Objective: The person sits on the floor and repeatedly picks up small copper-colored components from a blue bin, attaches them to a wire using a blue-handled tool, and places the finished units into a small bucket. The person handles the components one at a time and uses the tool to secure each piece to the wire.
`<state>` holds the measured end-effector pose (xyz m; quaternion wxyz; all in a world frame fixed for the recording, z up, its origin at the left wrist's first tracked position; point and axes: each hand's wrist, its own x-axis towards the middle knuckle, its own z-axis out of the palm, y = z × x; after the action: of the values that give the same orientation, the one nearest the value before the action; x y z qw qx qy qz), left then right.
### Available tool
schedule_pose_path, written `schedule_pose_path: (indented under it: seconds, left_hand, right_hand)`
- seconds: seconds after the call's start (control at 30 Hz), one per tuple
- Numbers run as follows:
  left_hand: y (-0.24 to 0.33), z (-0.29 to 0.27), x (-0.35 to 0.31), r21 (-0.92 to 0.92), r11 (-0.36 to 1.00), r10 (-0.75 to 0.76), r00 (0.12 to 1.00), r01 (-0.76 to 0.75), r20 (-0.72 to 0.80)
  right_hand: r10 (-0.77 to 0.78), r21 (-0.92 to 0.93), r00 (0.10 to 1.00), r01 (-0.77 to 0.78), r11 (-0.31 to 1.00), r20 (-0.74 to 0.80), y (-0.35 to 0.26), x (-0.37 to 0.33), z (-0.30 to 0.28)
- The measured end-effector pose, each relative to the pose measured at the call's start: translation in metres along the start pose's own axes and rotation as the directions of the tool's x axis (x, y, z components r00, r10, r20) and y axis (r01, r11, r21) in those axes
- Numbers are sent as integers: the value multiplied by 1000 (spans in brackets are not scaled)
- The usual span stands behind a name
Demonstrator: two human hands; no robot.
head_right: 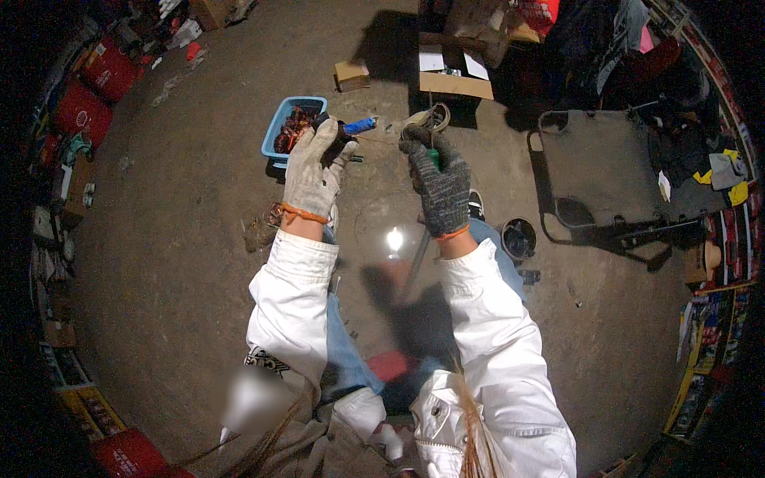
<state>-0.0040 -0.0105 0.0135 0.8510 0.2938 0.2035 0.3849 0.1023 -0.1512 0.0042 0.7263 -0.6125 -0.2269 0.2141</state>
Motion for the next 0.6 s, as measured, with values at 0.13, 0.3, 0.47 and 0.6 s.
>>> schedule_pose_path:
  seconds: [0.13,0.3,0.47,0.6]
  left_hand:
    - [1,2,0,35,999,-11,999,12,-33]
    - [2,4,-2,62,998,-17,1000,18,-14]
    - [-16,8,-10,123,992,-37,997,27,73]
    - [-21,-5,-2,509,855,104,994,-102,25]
  right_hand:
    - [-159,-216,986,167,962,55,-1,1,-1]
    - [-447,-374,893,430,822,45,6,2,4]
    - [-166,50,969,178,983,-186,3,3,3]
    - [-144,637,967,247,730,-210,-20,17,-23]
